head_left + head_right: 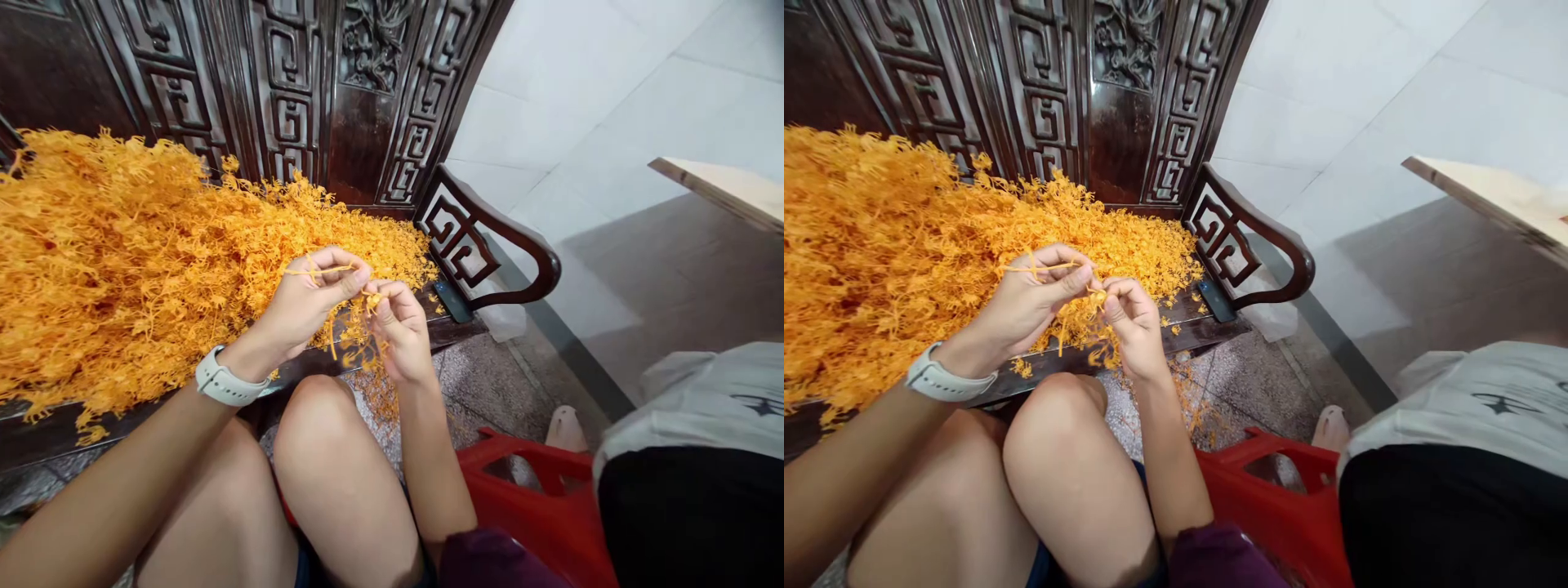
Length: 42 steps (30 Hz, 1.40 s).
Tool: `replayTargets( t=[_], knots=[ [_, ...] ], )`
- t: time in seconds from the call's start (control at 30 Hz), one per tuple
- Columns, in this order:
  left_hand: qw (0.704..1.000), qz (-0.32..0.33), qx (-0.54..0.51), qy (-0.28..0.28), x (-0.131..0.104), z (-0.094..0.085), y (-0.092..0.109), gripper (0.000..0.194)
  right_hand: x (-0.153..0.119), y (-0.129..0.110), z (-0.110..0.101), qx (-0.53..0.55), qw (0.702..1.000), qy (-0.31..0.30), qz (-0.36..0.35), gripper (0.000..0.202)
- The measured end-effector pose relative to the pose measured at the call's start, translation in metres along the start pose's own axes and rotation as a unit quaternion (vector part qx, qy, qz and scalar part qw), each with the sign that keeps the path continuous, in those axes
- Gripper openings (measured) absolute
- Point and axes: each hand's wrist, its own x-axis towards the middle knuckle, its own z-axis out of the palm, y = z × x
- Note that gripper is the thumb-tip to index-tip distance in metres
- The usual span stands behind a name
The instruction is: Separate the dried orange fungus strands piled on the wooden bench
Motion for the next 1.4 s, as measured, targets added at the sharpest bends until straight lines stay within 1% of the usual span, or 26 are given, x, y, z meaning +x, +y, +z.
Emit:
replayTargets(
  t=[0.1,0.2,0.33,0.4,0.47,0.53,0.63,0.67,0.73,0.77,0.87,0.9,0.93,0.97,1.0,1.03,1.07,1.1,1.13,1.17,1.2,1.23,1.27,1.3,1.37,1.4],
  knots=[
    [0.998,-0.029,-0.045,0.016,-0.001,0.005,0.0,0.028,0.0,0.003,0.0,0.116,0.991,-0.047,0.054,0.037],
    [0.996,-0.04,-0.062,0.059,-0.004,0.015,0.002,0.029,0.0,0.006,0.002,0.17,0.982,-0.054,0.065,0.045],
    [0.994,-0.038,-0.076,0.071,-0.009,0.028,0.005,0.033,0.0,0.01,0.006,0.208,0.975,-0.057,0.05,0.05],
    [0.993,-0.049,-0.09,0.066,-0.011,0.033,0.007,0.033,-0.001,0.011,0.007,0.227,0.971,-0.065,0.031,0.045],
    [0.989,-0.072,-0.109,0.065,-0.009,0.034,0.011,0.027,-0.002,0.011,0.009,0.253,0.964,-0.084,0.009,0.04],
    [0.984,-0.074,-0.139,0.086,-0.003,0.028,0.015,0.018,-0.005,0.011,0.01,0.296,0.944,-0.14,-0.03,0.037],
    [0.966,-0.021,-0.194,0.171,0.013,0.005,0.018,0.012,-0.009,0.006,0.005,0.318,0.908,-0.254,-0.094,0.037],
    [0.959,-0.006,-0.201,0.2,0.017,-0.005,0.017,0.011,-0.01,0.002,0.001,0.292,0.906,-0.286,-0.107,0.036],
    [0.956,-0.021,-0.194,0.218,0.023,-0.023,0.015,0.012,-0.01,-0.006,-0.011,0.201,0.905,-0.358,-0.116,0.027],
    [0.955,-0.022,-0.191,0.226,0.024,-0.03,0.013,0.014,-0.01,-0.011,-0.017,0.156,0.895,-0.402,-0.116,0.021],
    [0.956,-0.02,-0.175,0.233,0.022,-0.04,0.009,0.02,-0.01,-0.024,-0.034,0.078,0.84,-0.529,-0.09,0.009],
    [0.957,-0.021,-0.171,0.233,0.021,-0.041,0.008,0.022,-0.009,-0.026,-0.037,0.068,0.824,-0.557,-0.082,0.008],
    [0.958,-0.024,-0.169,0.231,0.02,-0.041,0.007,0.022,-0.008,-0.026,-0.039,0.069,0.818,-0.566,-0.081,0.009],
    [0.958,-0.028,-0.169,0.232,0.019,-0.04,0.007,0.022,-0.005,-0.025,-0.04,0.084,0.826,-0.551,-0.086,0.011],
    [0.957,-0.031,-0.17,0.234,0.019,-0.039,0.007,0.022,-0.002,-0.022,-0.04,0.118,0.853,-0.501,-0.085,0.013],
    [0.956,-0.034,-0.171,0.237,0.018,-0.038,0.007,0.021,0.002,-0.018,-0.04,0.162,0.893,-0.414,-0.067,0.016],
    [0.955,-0.037,-0.171,0.241,0.018,-0.037,0.007,0.021,0.007,-0.014,-0.04,0.206,0.933,-0.294,-0.025,0.018],
    [0.954,-0.039,-0.17,0.243,0.018,-0.037,0.007,0.021,0.012,-0.01,-0.04,0.243,0.957,-0.155,0.034,0.017],
    [0.954,-0.041,-0.168,0.245,0.018,-0.036,0.007,0.021,0.016,-0.007,-0.04,0.267,0.958,-0.024,0.097,0.017],
    [0.953,-0.043,-0.167,0.248,0.018,-0.035,0.007,0.02,0.019,-0.005,-0.041,0.274,0.946,0.077,0.153,0.019],
    [0.953,-0.044,-0.166,0.25,0.018,-0.034,0.007,0.02,0.02,-0.004,-0.04,0.272,0.934,0.137,0.185,0.022],
    [0.953,-0.045,-0.166,0.251,0.018,-0.034,0.007,0.02,0.02,-0.003,-0.039,0.261,0.932,0.162,0.193,0.024],
    [0.952,-0.045,-0.167,0.253,0.018,-0.033,0.007,0.021,0.017,-0.003,-0.036,0.235,0.94,0.166,0.184,0.025],
    [0.951,-0.044,-0.171,0.254,0.018,-0.032,0.007,0.021,0.013,-0.004,-0.033,0.185,0.957,0.158,0.16,0.026],
    [0.949,-0.048,-0.186,0.249,0.017,-0.03,0.007,0.018,0.003,-0.004,-0.022,0.008,0.988,0.141,0.066,0.026],
    [0.948,-0.06,-0.197,0.244,0.017,-0.028,0.007,0.013,-0.001,-0.004,-0.017,-0.109,0.986,0.125,0.001,0.026]
  ],
)
